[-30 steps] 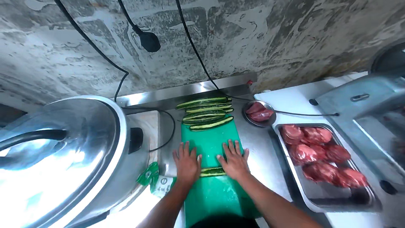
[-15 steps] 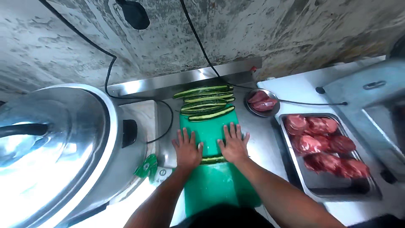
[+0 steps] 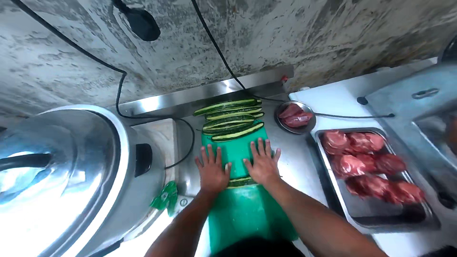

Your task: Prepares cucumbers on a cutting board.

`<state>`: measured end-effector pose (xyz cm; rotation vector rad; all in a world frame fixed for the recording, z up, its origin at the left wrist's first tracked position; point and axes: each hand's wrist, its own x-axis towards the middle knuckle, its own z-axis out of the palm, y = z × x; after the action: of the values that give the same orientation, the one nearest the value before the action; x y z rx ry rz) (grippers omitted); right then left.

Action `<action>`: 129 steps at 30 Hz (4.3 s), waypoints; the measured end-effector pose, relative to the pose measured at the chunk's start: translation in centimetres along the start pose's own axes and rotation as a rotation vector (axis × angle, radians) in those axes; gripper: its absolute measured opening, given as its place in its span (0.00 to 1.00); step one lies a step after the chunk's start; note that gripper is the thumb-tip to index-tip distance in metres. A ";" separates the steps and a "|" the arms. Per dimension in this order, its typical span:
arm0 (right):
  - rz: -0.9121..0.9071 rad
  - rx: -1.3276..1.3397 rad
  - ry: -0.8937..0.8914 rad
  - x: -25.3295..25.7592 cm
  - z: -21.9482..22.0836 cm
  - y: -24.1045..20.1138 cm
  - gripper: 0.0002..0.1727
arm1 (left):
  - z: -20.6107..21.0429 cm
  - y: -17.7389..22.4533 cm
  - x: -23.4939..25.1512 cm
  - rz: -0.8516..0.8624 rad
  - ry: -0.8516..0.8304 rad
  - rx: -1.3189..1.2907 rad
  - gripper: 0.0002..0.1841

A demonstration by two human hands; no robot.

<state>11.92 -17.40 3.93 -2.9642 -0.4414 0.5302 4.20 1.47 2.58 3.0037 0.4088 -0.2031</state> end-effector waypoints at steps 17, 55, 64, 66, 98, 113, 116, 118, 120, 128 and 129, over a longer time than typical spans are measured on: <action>-0.047 -0.017 0.021 -0.6 0.1 -0.1 0.46 | 0.0 0.4 -0.3 0.020 0.001 0.027 0.41; -0.252 0.006 0.121 -8.1 4.0 2.1 0.38 | 2.7 -0.5 -7.8 0.218 0.080 -0.095 0.49; -0.240 -0.019 0.089 -6.2 3.2 1.8 0.42 | 2.0 -0.4 -6.5 0.198 0.029 -0.103 0.49; -0.327 0.001 0.230 -10.1 5.5 3.1 0.41 | 3.2 -0.5 -10.1 0.294 0.116 -0.126 0.49; -0.230 -0.020 0.132 -6.6 3.4 1.8 0.44 | 1.9 0.9 -6.1 0.126 0.050 -0.038 0.52; -0.269 -0.002 0.030 -4.8 2.0 1.9 0.46 | 1.9 1.3 -4.4 0.141 0.057 -0.049 0.48; -0.076 0.072 0.024 1.7 -0.6 0.3 0.45 | 0.3 1.3 1.8 -0.023 0.014 -0.067 0.49; -0.045 0.037 0.048 2.7 -1.0 -0.2 0.46 | 0.0 1.5 2.2 -0.065 -0.004 -0.044 0.49; -0.116 0.003 0.029 -0.2 0.3 0.3 0.47 | 0.6 1.3 -1.1 0.003 -0.018 -0.041 0.49; -0.247 0.017 0.091 -5.9 2.9 1.8 0.42 | 2.3 0.9 -5.9 0.209 0.079 -0.025 0.47; -0.180 0.032 -0.003 -3.3 1.3 1.1 0.44 | 1.1 1.1 -3.1 0.158 -0.007 -0.014 0.46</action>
<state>8.77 -19.39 3.68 -2.8558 -0.6850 0.5159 1.43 -0.52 2.08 3.0020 0.1701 -0.1967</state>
